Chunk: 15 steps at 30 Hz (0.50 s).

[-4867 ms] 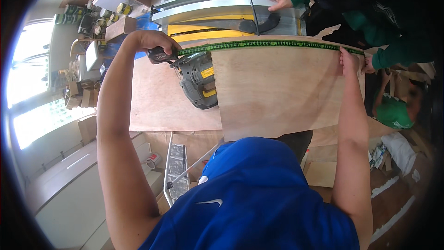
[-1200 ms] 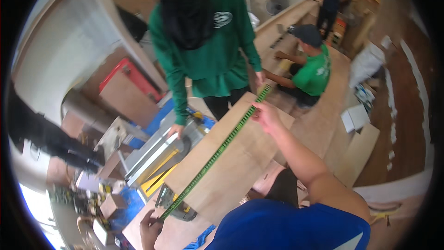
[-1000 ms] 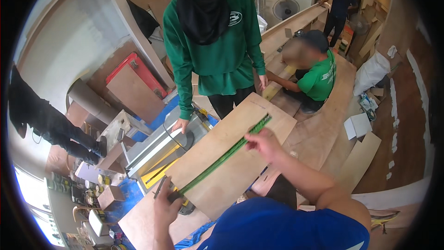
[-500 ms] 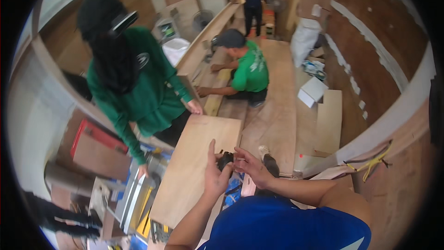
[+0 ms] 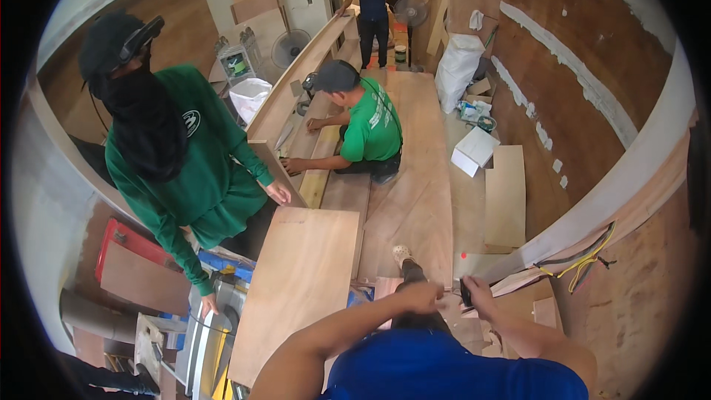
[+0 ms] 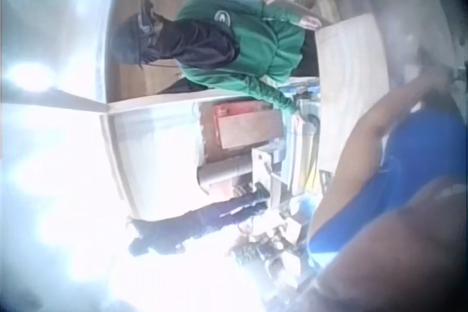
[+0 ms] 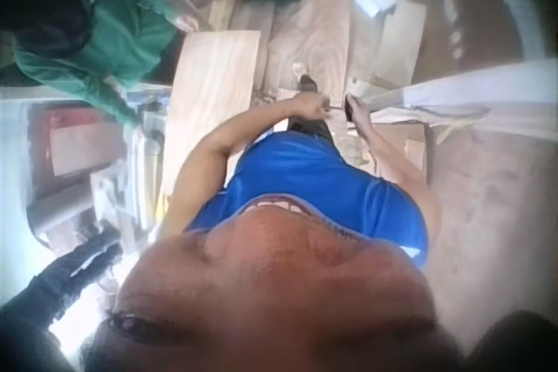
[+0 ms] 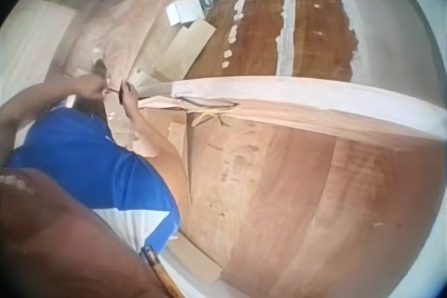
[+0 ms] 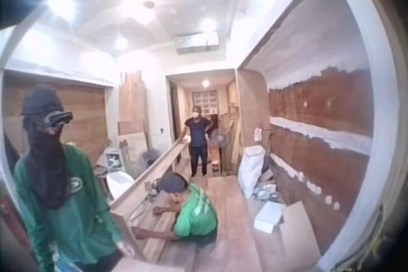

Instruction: The person measures a piece of plywood with a tape measure and then carries it to a partially assembled wooden cabinet. They insert the plywood into the cabinet as a shelf and use a rubber mallet to tap it into place, ensuring a snug fit.

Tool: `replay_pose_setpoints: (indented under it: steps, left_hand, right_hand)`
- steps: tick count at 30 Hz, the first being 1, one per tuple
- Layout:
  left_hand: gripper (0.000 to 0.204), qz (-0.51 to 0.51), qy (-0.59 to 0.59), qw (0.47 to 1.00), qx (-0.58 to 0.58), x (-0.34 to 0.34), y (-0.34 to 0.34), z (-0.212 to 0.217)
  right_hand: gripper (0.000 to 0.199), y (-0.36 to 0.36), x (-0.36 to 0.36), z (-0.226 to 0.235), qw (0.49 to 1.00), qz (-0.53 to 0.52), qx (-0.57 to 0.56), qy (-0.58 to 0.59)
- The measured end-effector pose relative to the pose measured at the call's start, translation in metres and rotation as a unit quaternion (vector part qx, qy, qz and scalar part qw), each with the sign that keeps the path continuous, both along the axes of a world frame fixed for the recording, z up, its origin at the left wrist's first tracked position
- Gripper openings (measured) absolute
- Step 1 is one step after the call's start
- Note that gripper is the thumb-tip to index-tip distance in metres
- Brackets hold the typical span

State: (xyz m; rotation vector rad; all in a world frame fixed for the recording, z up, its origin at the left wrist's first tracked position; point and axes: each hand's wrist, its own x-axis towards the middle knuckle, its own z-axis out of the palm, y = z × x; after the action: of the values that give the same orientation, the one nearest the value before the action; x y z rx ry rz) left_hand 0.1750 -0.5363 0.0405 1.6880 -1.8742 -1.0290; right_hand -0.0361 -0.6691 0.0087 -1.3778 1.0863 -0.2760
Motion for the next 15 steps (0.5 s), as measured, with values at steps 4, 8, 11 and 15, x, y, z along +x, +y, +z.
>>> replay_pose_setpoints:
  steps: [4,8,11,15]
  left_hand:
    - [0.053,-0.248,-0.054,0.960,0.121,-0.023,0.003,-0.021]
    - [0.053,-0.235,-0.053,0.958,0.153,-0.015,0.004,0.002]
    - [0.048,-0.291,-0.036,0.948,0.121,-0.025,0.005,-0.036]
    - [0.043,-0.219,-0.052,0.959,0.171,-0.032,0.006,-0.045]
  right_hand:
    - [0.040,0.046,-0.034,-0.037,0.997,-0.033,0.048,0.048]
    - [0.038,0.073,-0.027,-0.053,0.984,0.096,-0.142,0.047]
    - [0.040,0.080,-0.012,-0.012,0.983,0.116,-0.133,0.043]
    - [0.039,0.070,0.000,-0.017,0.995,0.077,-0.051,-0.021]
